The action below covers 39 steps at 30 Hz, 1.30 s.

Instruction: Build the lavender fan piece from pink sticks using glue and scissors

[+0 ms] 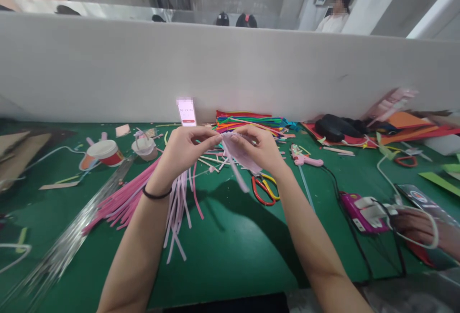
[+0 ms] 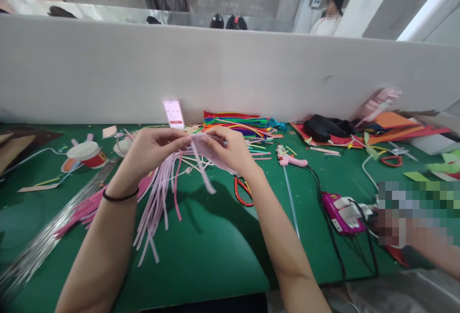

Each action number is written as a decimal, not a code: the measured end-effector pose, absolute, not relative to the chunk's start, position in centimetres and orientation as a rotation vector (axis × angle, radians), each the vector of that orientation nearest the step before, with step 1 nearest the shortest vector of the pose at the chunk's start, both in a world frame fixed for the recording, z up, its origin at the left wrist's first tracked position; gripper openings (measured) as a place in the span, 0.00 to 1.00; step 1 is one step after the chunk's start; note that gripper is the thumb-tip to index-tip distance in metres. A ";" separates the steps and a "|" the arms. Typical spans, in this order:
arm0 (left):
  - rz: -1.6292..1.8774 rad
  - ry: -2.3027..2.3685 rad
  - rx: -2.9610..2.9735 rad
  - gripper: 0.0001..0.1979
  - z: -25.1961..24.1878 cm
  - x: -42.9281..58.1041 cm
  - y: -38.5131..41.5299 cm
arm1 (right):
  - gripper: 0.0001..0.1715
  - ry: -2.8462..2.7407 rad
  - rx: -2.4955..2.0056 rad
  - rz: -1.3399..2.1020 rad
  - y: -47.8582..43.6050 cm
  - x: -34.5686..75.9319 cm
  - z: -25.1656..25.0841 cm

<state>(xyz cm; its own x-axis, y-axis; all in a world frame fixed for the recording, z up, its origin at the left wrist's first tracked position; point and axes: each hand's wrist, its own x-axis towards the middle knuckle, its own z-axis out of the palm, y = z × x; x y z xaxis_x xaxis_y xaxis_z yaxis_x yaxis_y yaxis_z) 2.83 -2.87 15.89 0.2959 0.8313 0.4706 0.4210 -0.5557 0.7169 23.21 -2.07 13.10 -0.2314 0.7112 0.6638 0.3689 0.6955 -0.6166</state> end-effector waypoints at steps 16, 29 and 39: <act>1.378 1.148 2.038 0.10 15.2 3.7 -2.4 | 0.16 -1.774 -0.930 0.367 -2.9 21.6 13.1; 1.157 1.090 1.967 0.15 15.3 3.5 -1.9 | 0.15 -1.715 -0.965 0.526 -1.7 22.0 12.5; 0.994 1.084 1.949 0.17 14.5 1.4 -0.6 | 0.16 -1.695 -0.966 0.616 -1.3 21.9 11.9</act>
<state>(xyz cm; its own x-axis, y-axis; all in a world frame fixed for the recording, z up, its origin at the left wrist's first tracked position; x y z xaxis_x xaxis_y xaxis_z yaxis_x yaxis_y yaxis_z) 1.38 -0.56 14.54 0.3601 0.8875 0.2875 0.3632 -0.4173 0.8331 21.92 -1.30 11.88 -0.1323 0.8377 0.5298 0.3023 0.5431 -0.7834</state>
